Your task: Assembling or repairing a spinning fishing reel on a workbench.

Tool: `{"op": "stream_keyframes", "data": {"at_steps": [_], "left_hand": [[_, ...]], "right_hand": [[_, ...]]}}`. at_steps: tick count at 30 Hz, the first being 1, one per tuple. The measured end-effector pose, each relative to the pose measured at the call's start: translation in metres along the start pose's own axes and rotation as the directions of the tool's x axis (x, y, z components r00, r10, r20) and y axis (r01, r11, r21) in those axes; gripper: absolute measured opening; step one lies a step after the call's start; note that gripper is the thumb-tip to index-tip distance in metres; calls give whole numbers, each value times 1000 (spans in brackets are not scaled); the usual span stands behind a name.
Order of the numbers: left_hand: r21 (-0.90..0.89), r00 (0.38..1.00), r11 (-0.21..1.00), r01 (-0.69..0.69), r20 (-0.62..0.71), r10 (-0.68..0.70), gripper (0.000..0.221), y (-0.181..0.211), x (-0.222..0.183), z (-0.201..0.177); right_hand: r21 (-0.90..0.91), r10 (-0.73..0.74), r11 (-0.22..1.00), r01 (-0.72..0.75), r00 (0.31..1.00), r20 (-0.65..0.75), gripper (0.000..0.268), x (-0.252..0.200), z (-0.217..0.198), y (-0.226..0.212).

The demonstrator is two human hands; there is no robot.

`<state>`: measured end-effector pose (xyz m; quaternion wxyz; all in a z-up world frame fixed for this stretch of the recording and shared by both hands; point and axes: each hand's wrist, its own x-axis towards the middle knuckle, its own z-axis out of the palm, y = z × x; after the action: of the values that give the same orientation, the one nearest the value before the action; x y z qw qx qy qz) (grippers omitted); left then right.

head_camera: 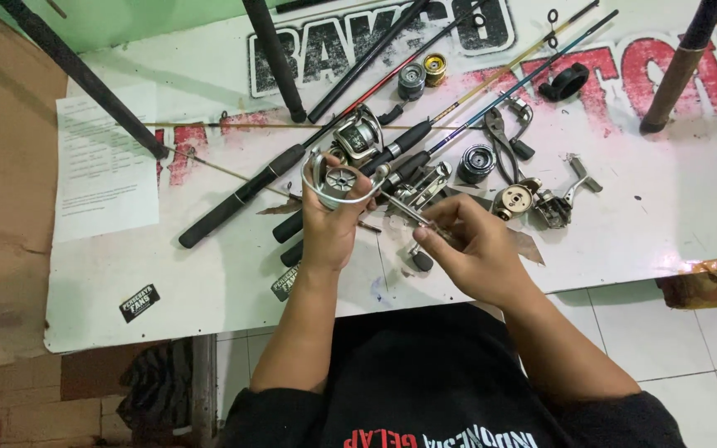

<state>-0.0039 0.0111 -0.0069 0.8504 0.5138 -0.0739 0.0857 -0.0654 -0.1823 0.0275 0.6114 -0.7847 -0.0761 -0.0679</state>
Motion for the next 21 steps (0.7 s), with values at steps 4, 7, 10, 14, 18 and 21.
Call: {"op": "stream_keyframes", "data": {"at_steps": [4,7,10,14,18,21], "left_hand": [[70,1000,997,-10,-13,11,42,0,-3,-5],[38,999,999,18,27,-19,44,-2,-2,-5],[-2,998,999,45,35,-45,43,-5,-3,-6],[-88,997,994,59,55,-54,43,-15,-5,-15],[-25,1000,1000,-14,22,14,42,-15,-4,-13],[32,999,999,-31,42,30,40,-10,-2,-14]], "right_hand": [[-402,-331,859,317,943,37,14,4,-2,-9],[-391,-328,867,309,944,20,11,2,-2,-7],[-29,45,999,-43,996,77,15,1,-5,0],[205,174,957,-204,973,155,15,3,-5,2],[-220,-181,957,187,982,46,16,1,4,4],[-396,-315,859,325,945,90,13,3,3,-6]]}}
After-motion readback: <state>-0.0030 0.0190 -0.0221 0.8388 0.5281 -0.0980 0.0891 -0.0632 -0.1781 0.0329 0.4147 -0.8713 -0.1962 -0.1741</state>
